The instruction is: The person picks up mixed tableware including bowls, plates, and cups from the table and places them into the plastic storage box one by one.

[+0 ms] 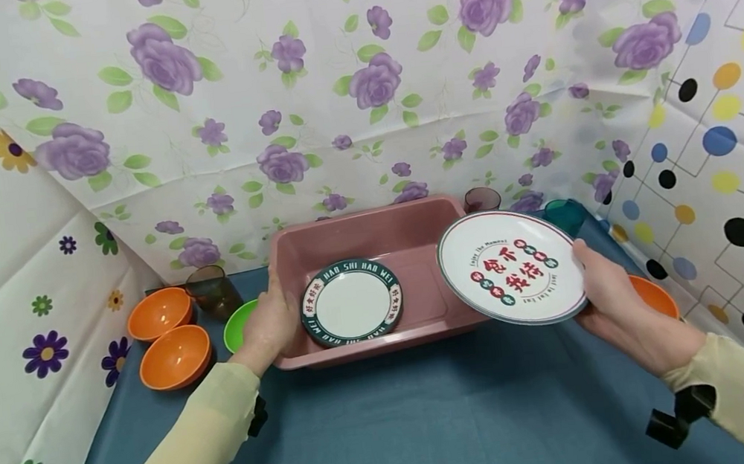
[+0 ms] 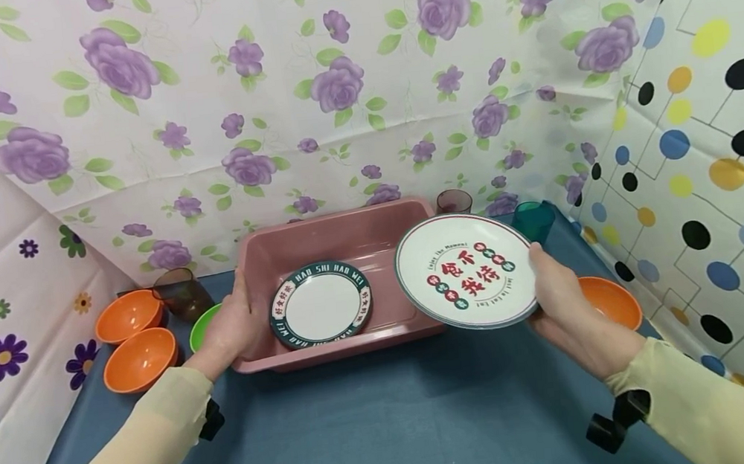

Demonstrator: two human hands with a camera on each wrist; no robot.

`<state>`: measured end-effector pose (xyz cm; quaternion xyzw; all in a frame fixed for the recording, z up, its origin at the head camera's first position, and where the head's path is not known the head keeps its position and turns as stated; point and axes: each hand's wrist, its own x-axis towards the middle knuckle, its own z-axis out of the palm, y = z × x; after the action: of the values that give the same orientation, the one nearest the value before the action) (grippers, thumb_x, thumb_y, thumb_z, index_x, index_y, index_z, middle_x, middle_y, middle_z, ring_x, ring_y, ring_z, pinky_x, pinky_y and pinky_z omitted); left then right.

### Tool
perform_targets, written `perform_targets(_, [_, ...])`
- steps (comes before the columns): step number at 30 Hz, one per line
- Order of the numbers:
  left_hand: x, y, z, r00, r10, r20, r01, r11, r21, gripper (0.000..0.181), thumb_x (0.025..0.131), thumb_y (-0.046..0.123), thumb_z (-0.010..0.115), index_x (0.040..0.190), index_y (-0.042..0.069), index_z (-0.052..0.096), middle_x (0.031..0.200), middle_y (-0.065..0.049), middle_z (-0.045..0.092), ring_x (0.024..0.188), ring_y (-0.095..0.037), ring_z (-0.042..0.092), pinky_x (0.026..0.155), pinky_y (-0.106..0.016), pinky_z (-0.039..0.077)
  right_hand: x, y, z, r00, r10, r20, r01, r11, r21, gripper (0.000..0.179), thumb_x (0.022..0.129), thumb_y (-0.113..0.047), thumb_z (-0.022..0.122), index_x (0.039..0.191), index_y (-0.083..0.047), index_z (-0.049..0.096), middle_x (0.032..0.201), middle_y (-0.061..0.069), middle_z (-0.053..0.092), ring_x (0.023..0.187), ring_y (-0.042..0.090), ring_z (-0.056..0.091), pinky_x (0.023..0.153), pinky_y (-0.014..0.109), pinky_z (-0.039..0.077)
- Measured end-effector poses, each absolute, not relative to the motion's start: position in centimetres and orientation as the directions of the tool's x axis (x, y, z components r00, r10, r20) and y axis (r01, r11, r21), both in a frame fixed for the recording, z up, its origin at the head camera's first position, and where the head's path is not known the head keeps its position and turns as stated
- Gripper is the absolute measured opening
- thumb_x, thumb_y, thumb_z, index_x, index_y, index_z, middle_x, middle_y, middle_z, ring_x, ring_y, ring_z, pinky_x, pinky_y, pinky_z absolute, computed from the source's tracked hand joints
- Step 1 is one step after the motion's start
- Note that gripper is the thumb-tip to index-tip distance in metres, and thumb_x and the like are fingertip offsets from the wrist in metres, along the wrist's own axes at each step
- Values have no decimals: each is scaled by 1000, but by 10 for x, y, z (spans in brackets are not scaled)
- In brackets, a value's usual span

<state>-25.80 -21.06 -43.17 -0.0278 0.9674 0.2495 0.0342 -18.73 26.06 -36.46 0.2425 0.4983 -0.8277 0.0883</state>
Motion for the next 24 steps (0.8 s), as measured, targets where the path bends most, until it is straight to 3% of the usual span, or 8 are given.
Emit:
perform_targets(4, [-258, -211, -432, -996, -33, -81, -68, 874, 481, 73, 111, 25, 36, 163, 12, -14, 114, -30, 62, 82, -33, 71, 61, -46, 58, -200, 243, -358, -877, 87, -473, 392, -437, -809, 72, 103, -56, 47, 162, -19, 30, 96, -2, 74, 88, 12, 73, 77, 27, 59])
perform_targets(12, [-259, -212, -434, -995, -36, -88, -74, 871, 486, 72, 111, 25, 34, 163, 12, -15, 124, -34, 57, 92, -38, 70, 72, -52, 60, -223, 207, -352, -903, 70, -425, 378, -341, -860, 70, 105, -56, 42, 161, -15, 33, 100, -2, 70, 85, 9, 71, 70, 23, 57])
perform_targets(19, [-259, -212, -434, -997, -36, -69, -66, 870, 488, 72, 111, 24, 34, 163, 15, -15, 114, -31, 60, 86, -36, 69, 69, -52, 59, -242, 175, -353, -893, 90, -441, 400, -291, -869, 64, 108, -54, 34, 161, -17, 36, 131, 8, 59, 96, 8, 69, 79, 21, 56])
perform_targets(24, [-258, -211, -433, -997, -36, -61, -62, 862, 503, 72, 111, 25, 35, 164, 18, -15, 113, -29, 61, 88, -37, 70, 70, -52, 60, -251, 157, -357, -899, 103, -425, 391, -244, -887, 62, 108, -54, 34, 157, -16, 42, 127, 8, 63, 95, 10, 70, 81, 22, 57])
